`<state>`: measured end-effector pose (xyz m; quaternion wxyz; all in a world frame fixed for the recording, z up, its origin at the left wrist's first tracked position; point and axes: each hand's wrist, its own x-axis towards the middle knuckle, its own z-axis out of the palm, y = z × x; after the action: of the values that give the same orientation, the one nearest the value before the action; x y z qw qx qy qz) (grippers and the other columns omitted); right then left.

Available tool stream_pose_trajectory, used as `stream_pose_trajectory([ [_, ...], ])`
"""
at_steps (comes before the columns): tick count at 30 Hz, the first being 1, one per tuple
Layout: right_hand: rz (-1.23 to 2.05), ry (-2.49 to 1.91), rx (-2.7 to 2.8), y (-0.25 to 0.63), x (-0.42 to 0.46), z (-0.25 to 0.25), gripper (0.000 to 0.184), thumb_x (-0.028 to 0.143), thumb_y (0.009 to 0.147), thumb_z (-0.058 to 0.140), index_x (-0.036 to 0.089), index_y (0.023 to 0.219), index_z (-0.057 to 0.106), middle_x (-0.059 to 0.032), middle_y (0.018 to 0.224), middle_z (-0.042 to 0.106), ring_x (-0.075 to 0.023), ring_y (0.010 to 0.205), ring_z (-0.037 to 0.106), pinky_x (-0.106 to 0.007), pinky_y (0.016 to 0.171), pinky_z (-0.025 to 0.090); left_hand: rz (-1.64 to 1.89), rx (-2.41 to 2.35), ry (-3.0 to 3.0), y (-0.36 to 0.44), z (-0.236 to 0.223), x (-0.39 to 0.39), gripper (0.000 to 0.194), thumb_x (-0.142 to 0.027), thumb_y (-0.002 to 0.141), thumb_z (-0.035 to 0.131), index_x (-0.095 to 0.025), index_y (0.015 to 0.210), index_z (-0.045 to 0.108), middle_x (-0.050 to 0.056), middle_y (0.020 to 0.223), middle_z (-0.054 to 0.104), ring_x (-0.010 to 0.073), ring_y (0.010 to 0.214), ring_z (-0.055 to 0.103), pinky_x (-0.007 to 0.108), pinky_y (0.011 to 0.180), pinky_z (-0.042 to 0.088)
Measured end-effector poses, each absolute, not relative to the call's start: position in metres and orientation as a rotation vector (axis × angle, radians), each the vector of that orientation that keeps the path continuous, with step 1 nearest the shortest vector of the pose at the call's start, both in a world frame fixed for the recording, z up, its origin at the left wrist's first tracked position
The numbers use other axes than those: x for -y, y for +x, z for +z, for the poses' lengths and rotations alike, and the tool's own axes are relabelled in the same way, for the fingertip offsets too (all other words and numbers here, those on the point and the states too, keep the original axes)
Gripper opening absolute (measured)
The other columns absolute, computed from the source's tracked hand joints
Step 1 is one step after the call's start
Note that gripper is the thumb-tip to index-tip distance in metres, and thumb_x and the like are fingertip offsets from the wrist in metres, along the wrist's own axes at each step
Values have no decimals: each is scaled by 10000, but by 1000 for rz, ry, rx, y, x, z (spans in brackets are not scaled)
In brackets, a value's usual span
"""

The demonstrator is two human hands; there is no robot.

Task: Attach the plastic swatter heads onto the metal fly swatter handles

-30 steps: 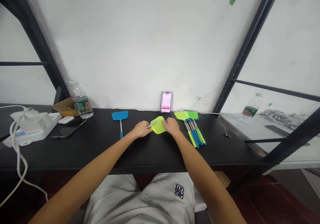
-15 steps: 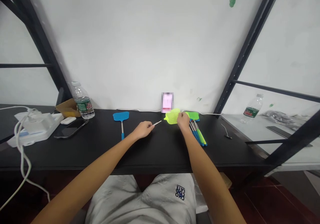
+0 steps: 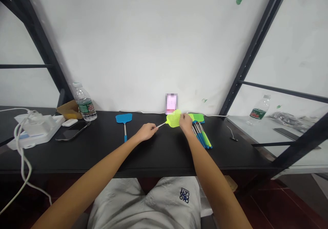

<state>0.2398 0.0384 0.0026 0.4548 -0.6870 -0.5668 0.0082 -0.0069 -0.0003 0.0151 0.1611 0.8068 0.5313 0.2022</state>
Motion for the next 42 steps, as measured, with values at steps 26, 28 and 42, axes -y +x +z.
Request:
stream_pose_trajectory([
  [26, 89, -1723, 1475, 238, -36, -4, 261, 394, 831, 415, 215, 647, 465, -33, 661, 551, -193, 655, 479, -280, 620, 310, 644, -1349, 2373, -11, 13, 1, 359, -406, 907, 452, -182, 717, 659, 22, 676, 631, 147, 640, 553, 244, 574, 336],
  [28, 100, -1715, 1476, 238, -34, -2, 264, 403, 827, 421, 213, 652, 476, -34, 667, 559, -196, 668, 488, -280, 635, 320, 641, -1316, 2381, -11, 12, 0, 358, -412, 905, 455, -182, 733, 668, 21, 690, 639, 148, 650, 557, 244, 580, 341],
  [42, 173, -1665, 1504, 233, -34, -2, 285, 469, 804, 462, 208, 719, 536, -28, 725, 589, -202, 722, 514, -279, 665, 341, 650, -1337, 2387, -10, 11, 1, 383, -418, 920, 431, -180, 717, 652, 21, 671, 619, 144, 634, 533, 250, 576, 321],
])
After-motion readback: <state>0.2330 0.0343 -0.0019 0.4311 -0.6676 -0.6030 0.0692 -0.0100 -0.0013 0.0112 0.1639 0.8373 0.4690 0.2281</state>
